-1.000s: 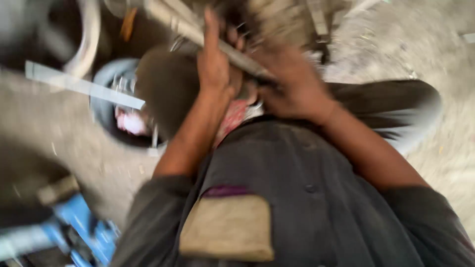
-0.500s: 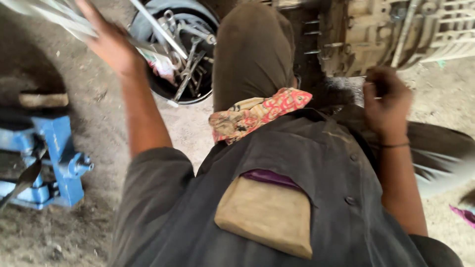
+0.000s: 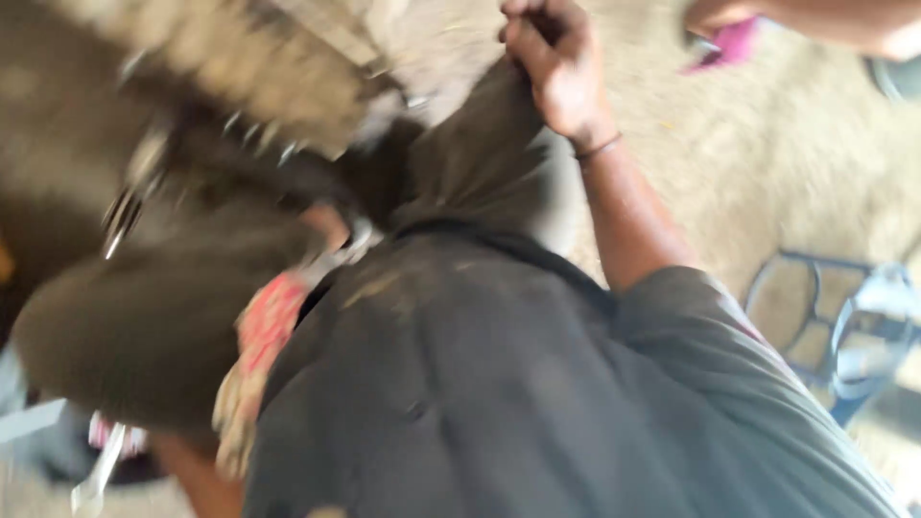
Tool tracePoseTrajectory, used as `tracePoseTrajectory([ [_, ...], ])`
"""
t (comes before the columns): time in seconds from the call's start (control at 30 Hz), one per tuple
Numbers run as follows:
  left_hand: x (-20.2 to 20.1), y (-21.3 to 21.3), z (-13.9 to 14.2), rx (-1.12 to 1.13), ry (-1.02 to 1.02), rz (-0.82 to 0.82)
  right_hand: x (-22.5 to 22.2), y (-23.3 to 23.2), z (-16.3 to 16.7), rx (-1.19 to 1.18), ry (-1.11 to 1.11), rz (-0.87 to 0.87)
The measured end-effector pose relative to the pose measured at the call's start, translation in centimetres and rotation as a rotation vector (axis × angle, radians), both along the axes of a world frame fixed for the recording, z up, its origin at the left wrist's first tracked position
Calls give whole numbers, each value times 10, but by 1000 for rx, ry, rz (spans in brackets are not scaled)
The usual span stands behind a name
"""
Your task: The person uses a wrench to tighten bolts on an engine block while sitting on the floor. They wipe the engine with a cloth and continue adjusting bolts with assistance from another person.
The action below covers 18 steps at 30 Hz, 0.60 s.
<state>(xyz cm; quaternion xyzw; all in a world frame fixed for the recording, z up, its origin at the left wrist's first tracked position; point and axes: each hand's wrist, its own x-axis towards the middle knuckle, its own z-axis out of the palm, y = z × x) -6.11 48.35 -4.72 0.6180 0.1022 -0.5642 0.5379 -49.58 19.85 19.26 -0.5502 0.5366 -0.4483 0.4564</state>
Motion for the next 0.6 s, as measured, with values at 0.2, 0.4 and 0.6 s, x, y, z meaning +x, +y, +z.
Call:
tracePoseTrajectory([
  [0.2, -68, -45, 110, -253, -234, -625, -125, -47, -60, -77, 48, -419],
  [0.4, -70, -81, 189, -299, -544, -638, -228, -117, -161, 471, -650, -22],
  [0.6, 22, -176, 234, -360, -986, -388, -229, -220, -193, 653, -401, -726],
])
